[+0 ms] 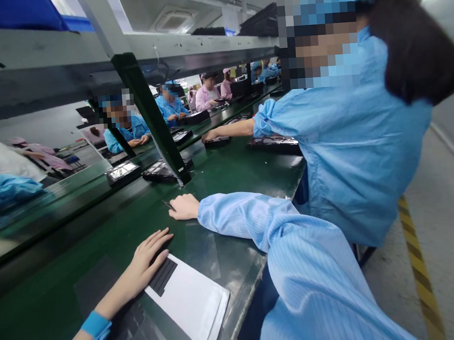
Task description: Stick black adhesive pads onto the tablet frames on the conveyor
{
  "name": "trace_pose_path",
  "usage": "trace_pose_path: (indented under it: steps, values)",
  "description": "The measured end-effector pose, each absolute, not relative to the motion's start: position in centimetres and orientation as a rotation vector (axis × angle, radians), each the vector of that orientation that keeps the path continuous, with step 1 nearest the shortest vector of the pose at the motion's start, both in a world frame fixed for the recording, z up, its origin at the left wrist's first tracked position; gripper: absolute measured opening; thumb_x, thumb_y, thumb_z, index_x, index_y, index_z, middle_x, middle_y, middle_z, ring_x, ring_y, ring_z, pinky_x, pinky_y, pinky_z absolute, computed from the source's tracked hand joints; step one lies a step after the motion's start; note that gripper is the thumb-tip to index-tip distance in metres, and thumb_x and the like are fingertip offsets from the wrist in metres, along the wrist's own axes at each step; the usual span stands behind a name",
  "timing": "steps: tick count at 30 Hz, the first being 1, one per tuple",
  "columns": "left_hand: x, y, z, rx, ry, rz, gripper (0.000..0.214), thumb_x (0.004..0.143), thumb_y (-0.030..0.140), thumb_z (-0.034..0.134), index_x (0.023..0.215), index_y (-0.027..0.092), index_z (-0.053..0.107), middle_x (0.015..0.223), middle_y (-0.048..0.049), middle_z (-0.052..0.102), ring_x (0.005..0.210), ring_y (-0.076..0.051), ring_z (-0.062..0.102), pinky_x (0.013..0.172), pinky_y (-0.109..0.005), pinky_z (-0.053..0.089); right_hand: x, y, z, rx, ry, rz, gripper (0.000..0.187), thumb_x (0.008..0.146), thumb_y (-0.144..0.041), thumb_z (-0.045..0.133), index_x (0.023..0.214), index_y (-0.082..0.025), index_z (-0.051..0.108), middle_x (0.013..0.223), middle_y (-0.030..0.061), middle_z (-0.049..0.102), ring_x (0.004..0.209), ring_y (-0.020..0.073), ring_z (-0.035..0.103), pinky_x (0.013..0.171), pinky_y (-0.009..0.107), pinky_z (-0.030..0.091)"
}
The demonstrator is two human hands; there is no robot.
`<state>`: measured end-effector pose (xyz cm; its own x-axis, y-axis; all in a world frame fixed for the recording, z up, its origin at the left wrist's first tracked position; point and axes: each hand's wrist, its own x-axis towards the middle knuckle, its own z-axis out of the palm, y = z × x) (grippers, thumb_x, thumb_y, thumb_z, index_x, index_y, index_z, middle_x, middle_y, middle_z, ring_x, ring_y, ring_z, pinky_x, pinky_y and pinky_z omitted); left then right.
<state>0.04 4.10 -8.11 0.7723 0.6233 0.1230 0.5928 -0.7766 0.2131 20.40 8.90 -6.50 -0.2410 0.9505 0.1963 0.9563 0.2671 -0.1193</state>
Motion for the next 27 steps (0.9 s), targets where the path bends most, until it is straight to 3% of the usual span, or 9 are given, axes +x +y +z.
trace_pose_path:
  steps: [7,13,18,24,27]
  values:
    - [0.2,4.5,-7.9,2.799,0.946,0.266,0.043,0.093,0.042,0.029,0.127,0.022,0.044,0.139,-0.0062,0.038,0.131,-0.026,0.028,0.106,-0.049,0.026,20.7,9.0,-6.4,-1.787,-2.296,0.011,0.034,0.085,-0.039,0.037,0.095,-0.016,0.061,0.098,0.0116,0.065,0.089,0.0252,0.062,0.071,0.032,0.043]
    - [0.0,1.3,-5.3,2.701,0.971,0.300,0.045,0.092,0.042,0.032,0.127,0.015,0.044,0.138,-0.0122,0.036,0.128,-0.023,0.033,0.106,-0.040,0.029,20.8,9.3,-6.7,-1.762,-2.260,0.108,0.032,0.084,-0.039,0.040,0.092,-0.015,0.061,0.096,0.0134,0.065,0.091,0.0278,0.061,0.073,0.033,0.041]
    - [0.3,-3.2,-5.7,2.753,1.036,0.197,0.053,0.091,0.044,0.034,0.133,0.013,0.035,0.142,-0.0175,0.027,0.132,-0.030,0.023,0.107,-0.047,0.025,20.9,9.3,-6.9,-1.719,-2.138,0.247,0.028,0.085,-0.035,0.041,0.081,-0.015,0.060,0.088,0.0114,0.064,0.086,0.0224,0.060,0.068,0.026,0.039]
    - [-1.1,-4.7,-6.7,2.765,1.017,0.164,0.052,0.092,0.043,0.033,0.136,0.016,0.032,0.144,-0.0149,0.026,0.133,-0.029,0.021,0.107,-0.049,0.023,21.8,11.0,-5.9,-1.668,-1.872,0.555,0.025,0.087,-0.031,0.045,0.084,-0.012,0.060,0.087,0.0084,0.062,0.077,0.0157,0.059,0.064,0.024,0.043]
    - [-2.1,-4.9,-6.3,2.730,0.997,0.163,0.051,0.091,0.042,0.037,0.136,0.018,0.032,0.144,-0.0124,0.026,0.133,-0.027,0.022,0.107,-0.047,0.024,21.3,13.4,-4.8,-1.657,-1.691,0.806,0.025,0.088,-0.031,0.048,0.100,-0.011,0.058,0.096,0.0073,0.060,0.081,0.0141,0.058,0.070,0.030,0.049]
